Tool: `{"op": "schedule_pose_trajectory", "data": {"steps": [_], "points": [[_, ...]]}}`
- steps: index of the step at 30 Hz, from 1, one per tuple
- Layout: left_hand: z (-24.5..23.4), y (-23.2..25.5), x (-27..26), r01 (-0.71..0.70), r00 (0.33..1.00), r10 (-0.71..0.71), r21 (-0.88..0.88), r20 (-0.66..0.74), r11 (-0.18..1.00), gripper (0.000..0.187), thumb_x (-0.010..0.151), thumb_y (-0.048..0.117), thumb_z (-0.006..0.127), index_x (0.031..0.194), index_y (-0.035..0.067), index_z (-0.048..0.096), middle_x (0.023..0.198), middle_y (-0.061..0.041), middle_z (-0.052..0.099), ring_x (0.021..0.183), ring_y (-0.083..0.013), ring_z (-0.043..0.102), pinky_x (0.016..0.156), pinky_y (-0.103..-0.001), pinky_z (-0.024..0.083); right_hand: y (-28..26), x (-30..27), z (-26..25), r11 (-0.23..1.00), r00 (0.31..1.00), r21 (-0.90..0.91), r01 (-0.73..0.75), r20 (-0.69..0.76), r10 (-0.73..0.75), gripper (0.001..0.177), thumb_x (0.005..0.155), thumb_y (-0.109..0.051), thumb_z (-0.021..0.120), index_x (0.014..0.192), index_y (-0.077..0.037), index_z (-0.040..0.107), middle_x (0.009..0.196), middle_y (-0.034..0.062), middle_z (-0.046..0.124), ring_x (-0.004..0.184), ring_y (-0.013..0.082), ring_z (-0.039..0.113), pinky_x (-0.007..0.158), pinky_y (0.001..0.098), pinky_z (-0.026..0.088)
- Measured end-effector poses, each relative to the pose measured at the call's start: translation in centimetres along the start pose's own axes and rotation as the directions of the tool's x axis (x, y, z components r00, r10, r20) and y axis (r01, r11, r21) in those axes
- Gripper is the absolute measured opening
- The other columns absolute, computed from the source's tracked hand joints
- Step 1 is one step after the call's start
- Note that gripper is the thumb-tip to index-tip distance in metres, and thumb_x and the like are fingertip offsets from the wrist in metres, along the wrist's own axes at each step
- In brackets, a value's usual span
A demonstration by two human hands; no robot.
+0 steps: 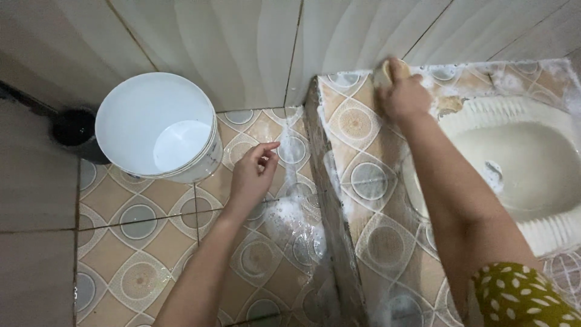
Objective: Scrub the squat toilet and floor tiles with a cleaning sponge and soapy water.
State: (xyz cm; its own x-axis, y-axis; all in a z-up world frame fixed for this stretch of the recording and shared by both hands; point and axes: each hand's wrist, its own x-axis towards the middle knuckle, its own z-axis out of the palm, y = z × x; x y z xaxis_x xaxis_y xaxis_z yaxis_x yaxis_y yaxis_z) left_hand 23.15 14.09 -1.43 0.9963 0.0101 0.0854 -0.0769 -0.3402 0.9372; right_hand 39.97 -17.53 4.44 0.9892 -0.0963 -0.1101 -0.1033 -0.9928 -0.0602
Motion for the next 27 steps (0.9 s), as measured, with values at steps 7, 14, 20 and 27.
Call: {"op": "schedule_pose_trajectory", "data": {"steps": [7,14,20,27], "points": [[4.4,-1.8,1.3,0.029,0.999,-0.031,-0.149,-0.010,0.988,0.027,0.099,0.019,0.066,0.125,0.013,0.070,0.100,-0.006,0.072,0.079,-0.0129,0.071,0.067,-0.028,0.058,-10.3,-4.2,-0.1,0.937,0.949,-0.168,0.307,0.133,-0.287,0.062,0.107,-0.041,0.047,0.162,-0.022,0.027,0.135,0.0343,0.055,0.103,0.0427,0.070,0.083,0.0513,0.061],[7.4,-4.4,1.1,0.032,0.977,-0.050,-0.091,-0.207,0.995,0.031,0.094,0.016,0.069,0.124,0.010,0.068,0.113,-0.011,0.066,0.080,-0.0193,0.070,0.073,-0.033,0.057,-13.2,-3.6,8.1,0.512,0.856,-0.726,0.459,0.206,-0.475,0.086,0.094,-0.041,0.063,0.161,-0.008,0.021,0.129,0.0340,0.056,0.092,0.0306,0.070,0.064,0.0335,0.057],[5.4,-5.3,0.3,0.194,0.955,-0.216,-0.123,-0.203,0.973,0.030,0.095,0.016,0.067,0.125,0.010,0.069,0.106,-0.010,0.069,0.081,-0.0200,0.070,0.073,-0.033,0.057,-17.6,-3.0,6.5,0.330,0.838,-0.790,0.517,0.388,-0.384,0.098,0.074,-0.057,0.070,0.156,-0.011,0.044,0.136,0.0187,0.061,0.110,0.0266,0.063,0.067,0.0344,0.051],[5.8,-7.1,0.1,0.113,0.970,-0.153,-0.204,-0.190,0.972,0.025,0.098,0.015,0.065,0.122,0.008,0.069,0.100,-0.009,0.074,0.080,-0.0173,0.072,0.072,-0.031,0.058,-13.8,-5.0,23.0,0.375,0.843,-0.777,0.505,0.351,-0.409,0.040,0.105,-0.040,0.055,0.122,-0.010,0.076,0.120,0.0130,0.070,0.104,0.0364,0.060,0.055,0.0437,0.051]]}}
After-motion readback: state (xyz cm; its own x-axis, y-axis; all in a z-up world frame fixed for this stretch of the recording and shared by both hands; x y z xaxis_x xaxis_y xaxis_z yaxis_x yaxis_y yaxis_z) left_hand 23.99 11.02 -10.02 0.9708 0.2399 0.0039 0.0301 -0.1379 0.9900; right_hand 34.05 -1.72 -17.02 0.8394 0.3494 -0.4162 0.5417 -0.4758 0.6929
